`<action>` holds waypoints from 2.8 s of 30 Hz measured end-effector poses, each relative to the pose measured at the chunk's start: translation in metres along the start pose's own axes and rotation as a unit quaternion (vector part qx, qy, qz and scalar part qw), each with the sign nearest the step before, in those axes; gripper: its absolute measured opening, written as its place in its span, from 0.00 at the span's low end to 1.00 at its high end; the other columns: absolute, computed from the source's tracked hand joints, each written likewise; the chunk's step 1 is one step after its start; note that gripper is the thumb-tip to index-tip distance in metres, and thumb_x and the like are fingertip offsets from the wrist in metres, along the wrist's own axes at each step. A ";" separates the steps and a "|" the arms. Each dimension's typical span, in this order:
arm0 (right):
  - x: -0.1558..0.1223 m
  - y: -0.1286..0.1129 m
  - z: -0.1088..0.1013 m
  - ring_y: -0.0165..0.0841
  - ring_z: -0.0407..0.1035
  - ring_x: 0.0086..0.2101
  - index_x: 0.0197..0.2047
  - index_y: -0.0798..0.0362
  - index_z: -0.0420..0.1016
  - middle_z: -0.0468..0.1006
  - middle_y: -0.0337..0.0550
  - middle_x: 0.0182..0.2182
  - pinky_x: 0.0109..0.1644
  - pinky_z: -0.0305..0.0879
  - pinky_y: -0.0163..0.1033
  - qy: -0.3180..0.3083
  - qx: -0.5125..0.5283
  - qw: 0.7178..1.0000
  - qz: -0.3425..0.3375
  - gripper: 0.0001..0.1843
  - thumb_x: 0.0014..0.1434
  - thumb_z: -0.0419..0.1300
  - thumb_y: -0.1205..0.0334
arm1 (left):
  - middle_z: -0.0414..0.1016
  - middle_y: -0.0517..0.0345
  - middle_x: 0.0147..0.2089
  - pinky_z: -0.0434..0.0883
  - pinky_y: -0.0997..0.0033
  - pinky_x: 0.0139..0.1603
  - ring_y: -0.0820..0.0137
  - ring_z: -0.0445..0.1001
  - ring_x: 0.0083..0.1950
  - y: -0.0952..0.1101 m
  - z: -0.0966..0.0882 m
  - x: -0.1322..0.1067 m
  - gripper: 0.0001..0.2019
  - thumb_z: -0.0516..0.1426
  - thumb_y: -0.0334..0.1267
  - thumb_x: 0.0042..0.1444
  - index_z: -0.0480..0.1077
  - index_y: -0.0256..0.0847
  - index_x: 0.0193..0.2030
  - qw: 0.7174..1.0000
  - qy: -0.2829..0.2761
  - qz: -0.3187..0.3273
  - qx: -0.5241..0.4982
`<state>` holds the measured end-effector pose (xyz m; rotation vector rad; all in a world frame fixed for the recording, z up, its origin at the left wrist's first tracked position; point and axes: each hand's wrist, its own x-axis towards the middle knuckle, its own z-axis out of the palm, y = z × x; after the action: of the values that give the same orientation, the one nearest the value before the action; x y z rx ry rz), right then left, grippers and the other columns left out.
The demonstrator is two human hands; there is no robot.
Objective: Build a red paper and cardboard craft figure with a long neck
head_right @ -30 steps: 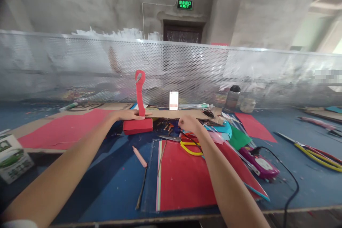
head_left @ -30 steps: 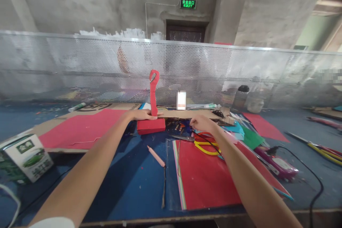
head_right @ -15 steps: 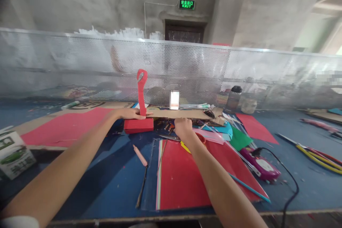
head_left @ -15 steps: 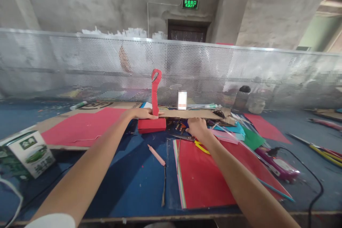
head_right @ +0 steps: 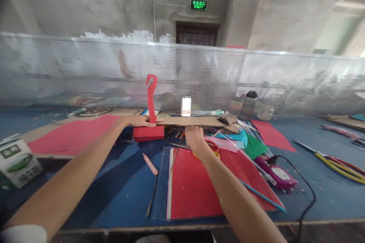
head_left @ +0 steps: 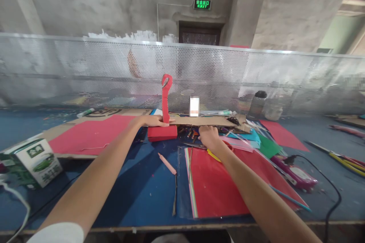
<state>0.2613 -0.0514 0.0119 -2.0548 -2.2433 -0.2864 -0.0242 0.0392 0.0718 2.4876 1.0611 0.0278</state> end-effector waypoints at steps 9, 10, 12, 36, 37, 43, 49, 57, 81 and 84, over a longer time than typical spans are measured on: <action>0.000 0.004 0.003 0.50 0.78 0.49 0.50 0.60 0.81 0.82 0.67 0.46 0.52 0.71 0.45 0.002 0.004 1.000 0.009 0.16 0.62 0.64 0.61 | 0.65 0.61 0.72 0.57 0.58 0.71 0.52 0.60 0.73 -0.001 0.000 0.001 0.37 0.56 0.64 0.58 0.59 0.59 0.73 1.000 -0.002 0.019 -0.001; 0.000 0.004 0.004 0.50 0.78 0.49 0.50 0.60 0.81 0.82 0.67 0.46 0.52 0.71 0.45 0.002 0.004 1.000 0.008 0.16 0.62 0.64 0.61 | 0.65 0.61 0.72 0.57 0.58 0.71 0.52 0.60 0.73 -0.002 0.000 0.002 0.37 0.56 0.64 0.58 0.59 0.59 0.73 1.000 -0.003 0.019 -0.001; -0.001 0.005 0.005 0.51 0.78 0.49 0.50 0.60 0.81 0.82 0.66 0.46 0.51 0.71 0.46 0.003 0.003 1.000 0.008 0.16 0.63 0.62 0.61 | 0.65 0.62 0.72 0.56 0.57 0.71 0.52 0.60 0.72 -0.003 0.000 0.002 0.37 0.56 0.64 0.59 0.58 0.60 0.73 1.000 -0.007 0.014 0.003; -0.001 -0.004 0.003 0.51 0.77 0.50 0.52 0.60 0.77 0.82 0.63 0.48 0.51 0.70 0.47 0.029 0.011 0.999 -0.028 0.20 0.65 0.59 0.55 | 0.62 0.60 0.74 0.58 0.61 0.70 0.52 0.60 0.72 0.001 0.003 0.003 0.41 0.54 0.67 0.57 0.57 0.56 0.74 1.000 -0.012 -0.012 -0.012; -0.002 -0.006 0.004 0.51 0.77 0.50 0.53 0.60 0.77 0.82 0.63 0.48 0.52 0.70 0.47 0.028 0.010 0.999 -0.029 0.20 0.65 0.58 0.54 | 0.60 0.60 0.74 0.58 0.61 0.71 0.52 0.60 0.73 0.003 0.002 0.002 0.41 0.53 0.67 0.58 0.57 0.56 0.75 1.000 -0.015 -0.015 -0.006; -0.004 -0.007 0.002 0.52 0.77 0.49 0.53 0.60 0.77 0.82 0.62 0.48 0.51 0.70 0.48 0.010 0.012 0.999 -0.033 0.21 0.66 0.57 0.53 | 0.52 0.63 0.78 0.56 0.60 0.72 0.52 0.57 0.74 0.005 -0.001 -0.001 0.39 0.52 0.67 0.60 0.56 0.58 0.75 0.999 -0.020 -0.034 0.020; -0.003 0.000 -0.010 0.51 0.78 0.48 0.50 0.56 0.79 0.83 0.59 0.46 0.49 0.70 0.48 0.024 0.029 0.999 -0.034 0.20 0.66 0.57 0.49 | 0.54 0.66 0.77 0.52 0.58 0.74 0.52 0.54 0.76 0.006 -0.002 -0.001 0.37 0.50 0.68 0.61 0.56 0.59 0.74 0.999 -0.034 -0.015 0.028; -0.003 -0.018 -0.006 0.46 0.78 0.46 0.45 0.53 0.79 0.83 0.56 0.45 0.48 0.69 0.43 0.045 0.038 0.986 -0.154 0.13 0.68 0.54 0.59 | 0.53 0.67 0.77 0.53 0.60 0.74 0.55 0.53 0.77 0.002 -0.001 0.002 0.35 0.48 0.66 0.63 0.57 0.58 0.74 0.999 -0.021 -0.003 0.050; 0.010 -0.008 0.022 0.43 0.73 0.54 0.57 0.53 0.75 0.78 0.55 0.53 0.56 0.66 0.41 0.018 0.065 0.985 -0.160 0.21 0.63 0.53 0.71 | 0.48 0.67 0.78 0.55 0.63 0.73 0.57 0.55 0.76 0.000 -0.002 0.000 0.37 0.48 0.67 0.63 0.54 0.59 0.75 0.998 -0.017 -0.027 0.050; 0.013 -0.006 0.022 0.41 0.75 0.51 0.55 0.56 0.76 0.81 0.55 0.50 0.55 0.65 0.38 0.011 0.070 0.984 -0.166 0.21 0.61 0.54 0.72 | 0.50 0.66 0.78 0.57 0.62 0.71 0.54 0.56 0.75 -0.003 -0.001 0.000 0.38 0.48 0.68 0.62 0.54 0.58 0.76 0.998 -0.012 -0.033 0.060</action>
<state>0.2552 -0.0347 -0.0072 -1.5993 -2.5077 -0.1652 -0.0264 0.0417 0.0719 2.5499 1.1660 -0.0891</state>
